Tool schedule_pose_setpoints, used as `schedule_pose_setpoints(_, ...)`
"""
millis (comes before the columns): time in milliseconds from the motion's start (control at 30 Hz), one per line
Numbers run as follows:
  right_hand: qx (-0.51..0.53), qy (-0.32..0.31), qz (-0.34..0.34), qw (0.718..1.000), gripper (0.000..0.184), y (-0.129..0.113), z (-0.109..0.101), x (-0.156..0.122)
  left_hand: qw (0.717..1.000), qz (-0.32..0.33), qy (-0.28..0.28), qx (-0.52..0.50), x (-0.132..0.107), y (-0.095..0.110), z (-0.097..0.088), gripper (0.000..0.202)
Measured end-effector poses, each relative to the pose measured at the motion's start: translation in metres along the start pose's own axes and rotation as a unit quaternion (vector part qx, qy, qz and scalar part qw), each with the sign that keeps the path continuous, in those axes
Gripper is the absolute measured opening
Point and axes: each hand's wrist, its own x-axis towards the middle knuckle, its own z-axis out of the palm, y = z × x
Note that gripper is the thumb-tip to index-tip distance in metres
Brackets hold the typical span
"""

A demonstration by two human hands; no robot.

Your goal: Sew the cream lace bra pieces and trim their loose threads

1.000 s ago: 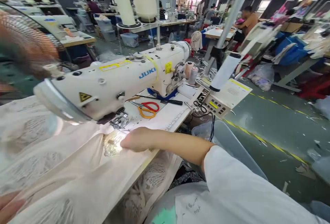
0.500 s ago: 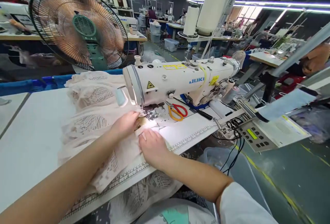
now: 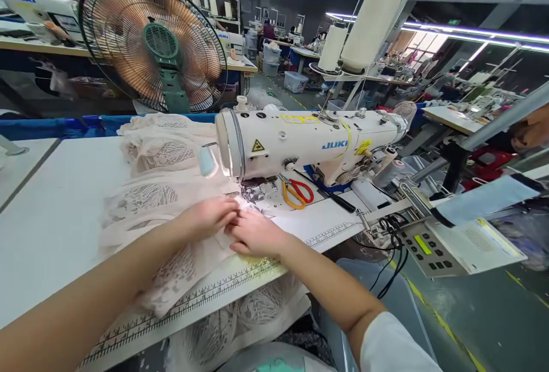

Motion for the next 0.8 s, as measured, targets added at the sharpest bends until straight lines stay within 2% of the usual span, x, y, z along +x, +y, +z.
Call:
schedule_pose_setpoints(100,0.015,0.029,0.025,0.999,0.037,-0.001,0.006,-0.006,0.998,0.058,-0.010,-0.003,-0.018,-0.001,0.016,0.048)
schedule_pose_setpoints(167,0.025,0.064,0.049,0.996,0.041,-0.003,0.012,-0.016,0.998,0.060,0.008,0.020,-0.021,-0.004,0.024,0.053)
schedule_pose_setpoints(267,0.040,0.102,0.094,0.990,0.039,-0.007,0.021,-0.034,0.998,0.042,0.029,0.047,-0.016,-0.007,0.032,0.050)
schedule_pose_setpoints(433,0.051,0.136,0.132,0.981,0.037,-0.010,0.029,-0.049,0.998,0.015,0.047,0.045,-0.008,-0.002,0.034,0.048)
schedule_pose_setpoints(600,0.053,0.147,0.130,0.979,0.034,-0.010,0.028,-0.047,0.998,0.007,0.035,0.048,-0.008,0.006,0.031,0.052)
schedule_pose_setpoints(800,0.051,0.143,0.136,0.979,0.037,-0.010,0.028,-0.047,0.997,0.008,0.026,0.066,-0.001,0.006,0.032,0.048)
